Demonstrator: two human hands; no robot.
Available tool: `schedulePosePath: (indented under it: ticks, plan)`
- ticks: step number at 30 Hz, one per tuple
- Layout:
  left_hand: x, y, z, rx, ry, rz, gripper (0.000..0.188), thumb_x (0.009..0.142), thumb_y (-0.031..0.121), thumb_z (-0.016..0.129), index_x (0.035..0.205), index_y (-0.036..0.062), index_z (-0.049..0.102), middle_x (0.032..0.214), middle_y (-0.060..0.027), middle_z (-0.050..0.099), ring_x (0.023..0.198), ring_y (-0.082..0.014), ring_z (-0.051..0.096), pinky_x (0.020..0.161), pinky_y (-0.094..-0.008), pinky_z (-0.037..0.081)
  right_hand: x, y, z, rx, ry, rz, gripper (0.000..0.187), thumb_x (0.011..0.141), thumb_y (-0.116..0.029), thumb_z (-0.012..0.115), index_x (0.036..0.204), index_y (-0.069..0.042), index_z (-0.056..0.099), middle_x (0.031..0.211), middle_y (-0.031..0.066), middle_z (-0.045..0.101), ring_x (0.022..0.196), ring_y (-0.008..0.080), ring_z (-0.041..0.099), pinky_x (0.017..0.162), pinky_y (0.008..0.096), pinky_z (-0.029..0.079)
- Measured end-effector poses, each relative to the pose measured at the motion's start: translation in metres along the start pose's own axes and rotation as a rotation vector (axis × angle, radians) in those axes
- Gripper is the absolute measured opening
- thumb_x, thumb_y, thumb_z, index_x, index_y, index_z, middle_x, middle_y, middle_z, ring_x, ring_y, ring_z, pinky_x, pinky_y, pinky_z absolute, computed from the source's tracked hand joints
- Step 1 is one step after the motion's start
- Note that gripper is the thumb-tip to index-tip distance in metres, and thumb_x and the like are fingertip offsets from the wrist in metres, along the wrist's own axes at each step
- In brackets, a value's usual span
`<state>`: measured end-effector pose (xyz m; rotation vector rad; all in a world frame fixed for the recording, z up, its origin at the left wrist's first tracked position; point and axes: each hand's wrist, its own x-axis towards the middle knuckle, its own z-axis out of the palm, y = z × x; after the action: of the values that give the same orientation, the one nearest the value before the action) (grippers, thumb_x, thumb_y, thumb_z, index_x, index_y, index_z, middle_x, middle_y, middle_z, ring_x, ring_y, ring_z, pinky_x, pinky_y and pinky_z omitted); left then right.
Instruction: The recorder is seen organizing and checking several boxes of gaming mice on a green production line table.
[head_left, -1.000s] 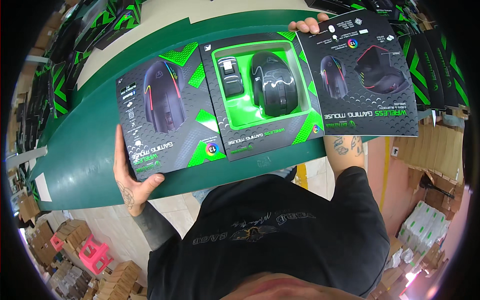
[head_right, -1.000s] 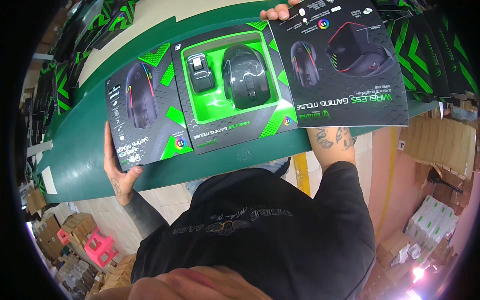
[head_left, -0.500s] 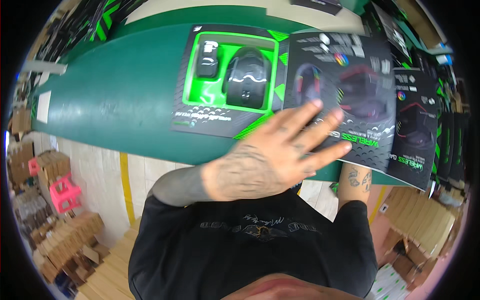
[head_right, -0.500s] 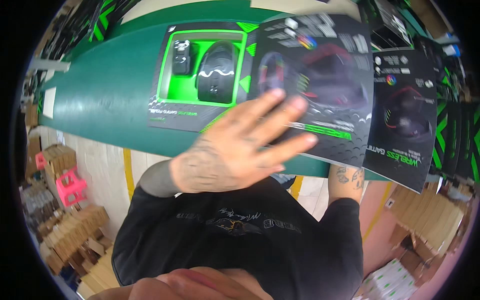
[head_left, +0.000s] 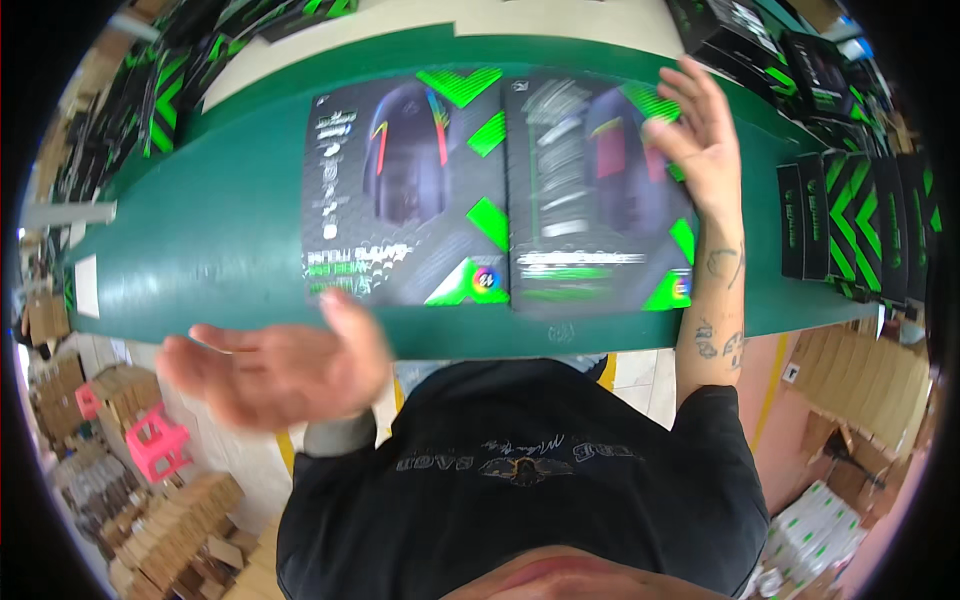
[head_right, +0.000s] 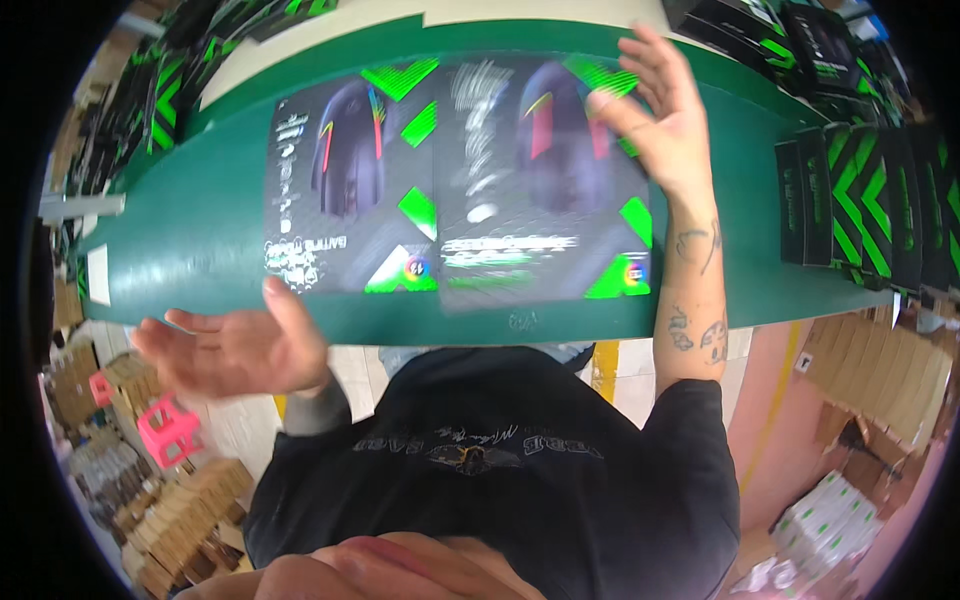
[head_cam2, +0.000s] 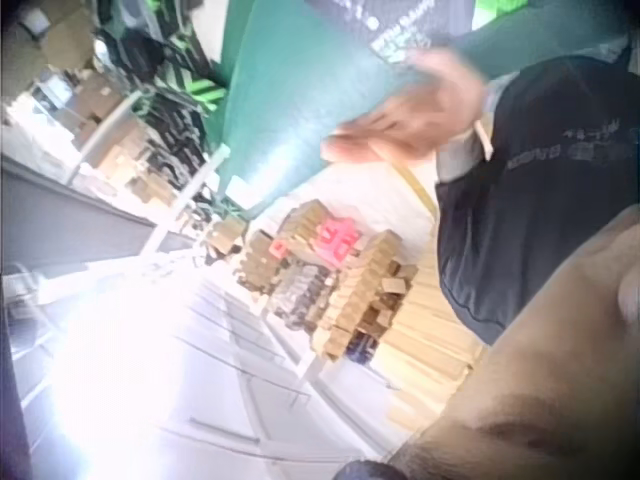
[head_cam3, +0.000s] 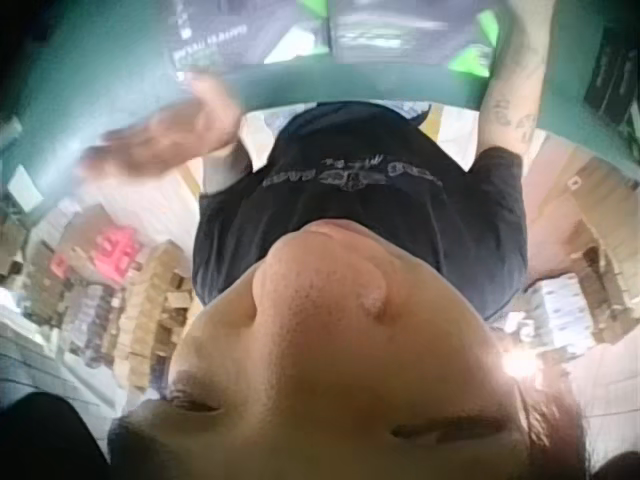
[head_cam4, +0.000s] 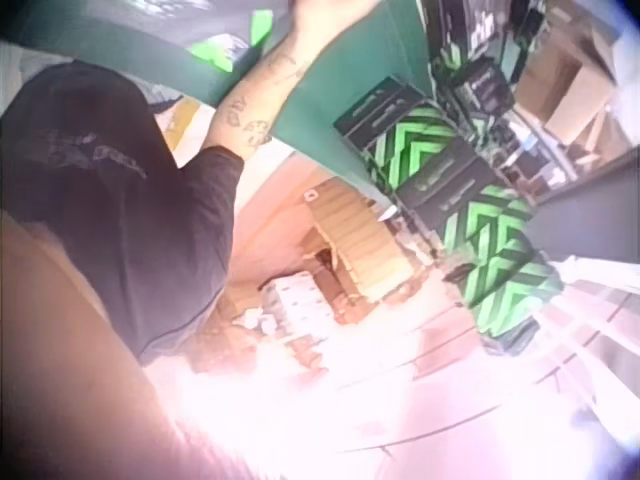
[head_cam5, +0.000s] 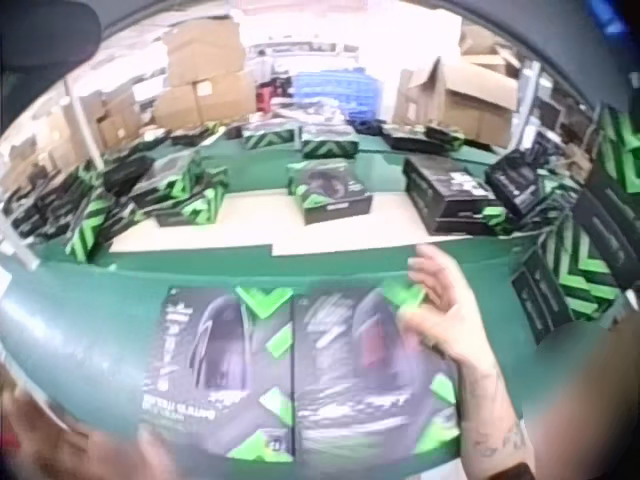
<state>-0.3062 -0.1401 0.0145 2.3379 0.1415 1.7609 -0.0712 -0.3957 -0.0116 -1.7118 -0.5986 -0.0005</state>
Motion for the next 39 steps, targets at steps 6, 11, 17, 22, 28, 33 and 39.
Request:
schedulePosePath:
  ticks: [6,11,17,22,28,33,39]
  plan:
    - [-0.017,-0.076,-0.035,-0.681,-0.899,-0.868,0.111,0.062,0.027,0.085,0.145,-0.0033,0.018,0.144,-0.0211,0.034,0.134,-0.0313,0.033,0.109,-0.0404,0.025,-0.046,-0.059,-0.046,-0.315,-0.577,0.067,0.108,0.055,-0.035,0.087,0.141,0.002,0.033,0.143,0.0228,0.037,0.135,0.034,0.033,0.11,0.0439,0.025]
    - [-0.014,-0.082,-0.006,-0.438,-1.123,-0.455,0.124,0.052,0.033,0.09,0.144,-0.0043,0.016,0.131,-0.022,0.049,0.119,-0.036,0.052,0.1,-0.0397,0.04,-0.093,-0.054,-0.013,-0.569,-0.473,0.105,0.111,0.044,-0.032,0.091,0.14,-0.011,0.04,0.144,0.0335,0.023,0.134,0.048,0.026,0.106,0.0464,0.033]
    - [0.027,-0.107,0.034,-0.391,-0.699,-0.09,0.11,0.057,0.013,0.084,0.142,-0.0096,0.017,0.125,-0.023,0.053,0.109,-0.0359,0.059,0.093,-0.0387,0.047,-0.029,-0.043,-0.006,-0.64,-0.244,-0.37,0.106,0.046,-0.03,0.088,0.138,-0.005,0.042,0.137,0.0251,0.042,0.129,0.0395,0.039,0.105,0.0453,0.033]
    - [0.103,-0.142,0.118,-0.07,-0.666,-0.129,0.095,0.071,0.036,0.077,0.14,-0.0044,0.026,0.119,-0.0244,0.057,0.113,-0.0379,0.054,0.095,-0.0392,0.044,0.114,-0.031,0.001,-0.684,-0.087,-0.529,0.081,0.067,-0.038,0.079,0.136,-0.011,0.045,0.139,0.0235,0.042,0.125,0.0375,0.045,0.102,0.0401,0.039]
    - [0.041,-0.125,0.06,-0.116,-0.887,-0.232,0.085,0.076,0.047,0.071,0.133,-0.0084,0.041,0.132,-0.0292,0.046,0.125,-0.0385,0.045,0.104,-0.0411,0.036,0.068,0.023,0.0,-0.571,-0.234,-0.257,0.058,0.077,-0.034,0.074,0.124,-0.006,0.056,0.117,0.0168,0.061,0.105,0.03,0.06,0.093,0.0375,0.046]
    - [0.002,-0.081,0.003,-0.337,-1.277,-0.163,0.117,0.058,0.045,0.085,0.143,-0.0044,0.02,0.141,-0.0282,0.035,0.131,-0.0393,0.037,0.108,-0.0422,0.032,0.003,0.009,0.003,-0.619,-0.393,-0.168,0.053,0.079,-0.036,0.07,0.119,-0.003,0.058,0.119,0.017,0.058,0.105,0.0321,0.058,0.092,0.0395,0.045]
    - [-0.031,-0.078,0.003,-0.278,-1.035,-0.462,0.112,0.055,0.035,0.088,0.142,-0.0011,0.028,0.122,-0.0245,0.056,0.11,-0.0333,0.059,0.094,-0.0381,0.047,0.002,0.042,0.034,-0.127,-0.119,0.013,0.037,0.087,-0.033,0.065,0.11,-0.005,0.061,0.099,0.0063,0.064,0.094,0.0221,0.058,0.086,0.0357,0.047]
